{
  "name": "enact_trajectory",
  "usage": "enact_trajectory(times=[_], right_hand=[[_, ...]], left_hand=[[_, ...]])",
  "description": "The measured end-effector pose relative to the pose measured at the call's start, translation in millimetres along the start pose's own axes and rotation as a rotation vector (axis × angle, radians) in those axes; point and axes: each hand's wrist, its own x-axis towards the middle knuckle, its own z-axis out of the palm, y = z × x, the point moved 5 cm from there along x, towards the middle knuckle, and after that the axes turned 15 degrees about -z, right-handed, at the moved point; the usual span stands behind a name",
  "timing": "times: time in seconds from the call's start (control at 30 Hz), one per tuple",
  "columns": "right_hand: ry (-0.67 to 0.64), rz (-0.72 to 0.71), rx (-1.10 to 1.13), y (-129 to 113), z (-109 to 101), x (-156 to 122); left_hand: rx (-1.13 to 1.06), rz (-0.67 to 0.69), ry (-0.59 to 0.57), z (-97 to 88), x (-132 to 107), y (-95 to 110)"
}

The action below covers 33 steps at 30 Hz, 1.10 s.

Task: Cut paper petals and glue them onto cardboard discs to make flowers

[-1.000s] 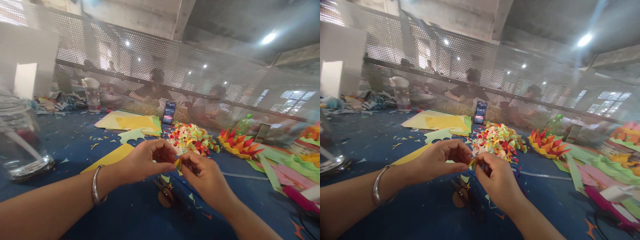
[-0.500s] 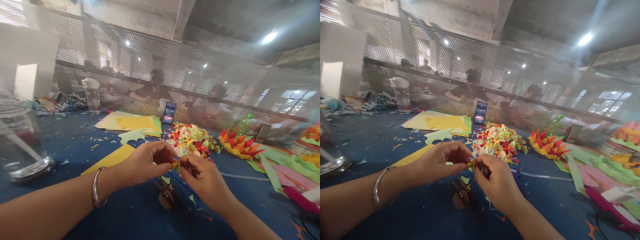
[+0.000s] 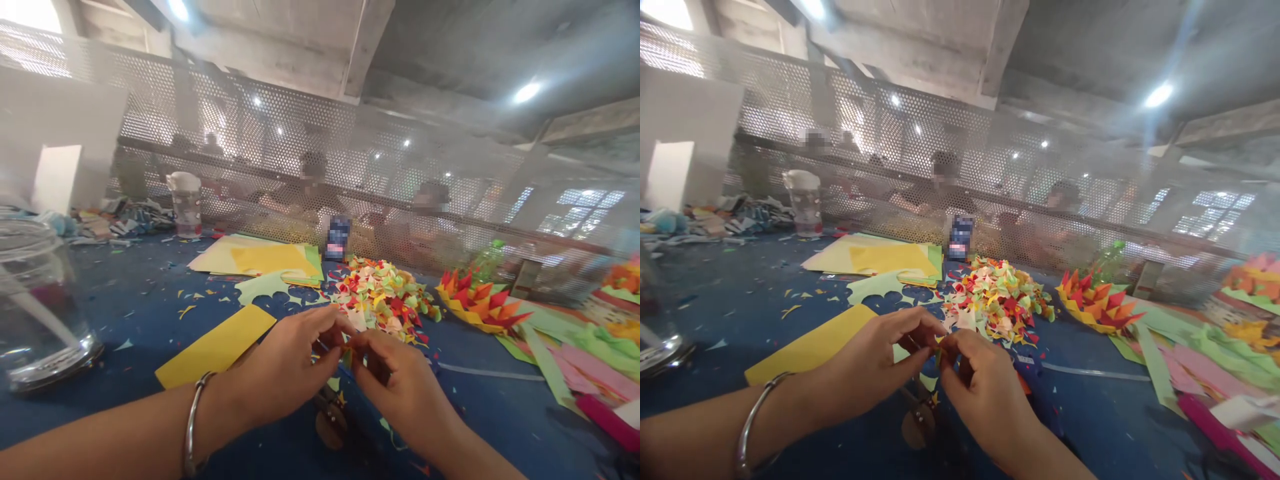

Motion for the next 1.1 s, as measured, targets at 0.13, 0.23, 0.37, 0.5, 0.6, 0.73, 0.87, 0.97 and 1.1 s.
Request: enact_trajectory(times=[0.13, 0.23, 0.37, 0.5, 0.6, 0.73, 0.87, 0.97, 1.1], right_hand=[[-0.022, 0.009, 0.010, 2.6, 5.4, 1.9], [-0.037, 0.003, -0.022, 3.2, 5.1, 5.0], [-0.061, -0.019, -0.047, 1.0, 1.6, 14.1], [-0.062, -0.069, -0.040, 0.9, 2.2, 21.9], [-0.048, -0.081, -0.032, 7.1, 6.1, 22.1], [-0.048, -0.103, -0.013, 16.7, 12.1, 19.5], [-0.025, -0.102, -0.005, 22.3, 13.1, 17.8], [-0.037, -0.104, -0.019, 23.4, 13.4, 17.3], [-0.050, -0.130, -0.021, 23.6, 13.5, 16.8]], left_hand=[[0.072, 0.057, 0.001, -0.7, -1.3, 2.8], [0.067, 0.048, -0.025, 0.0, 1.0, 1.4], [-0.018, -0.062, 0.012, -3.9, 6.5, -6.8], [-0.101, -0.162, -0.010, -8.7, 9.2, -12.4], [-0.070, -0.186, -0.023, -11.4, 8.9, -12.9], [0.005, -0.155, -0.018, -10.1, 8.9, -13.3], [0.090, -0.130, 0.022, -9.0, 11.3, -15.2], [0.078, -0.108, 0.006, -9.8, 12.8, -13.6], [0.052, -0.109, -0.023, -11.2, 13.6, -11.0]])
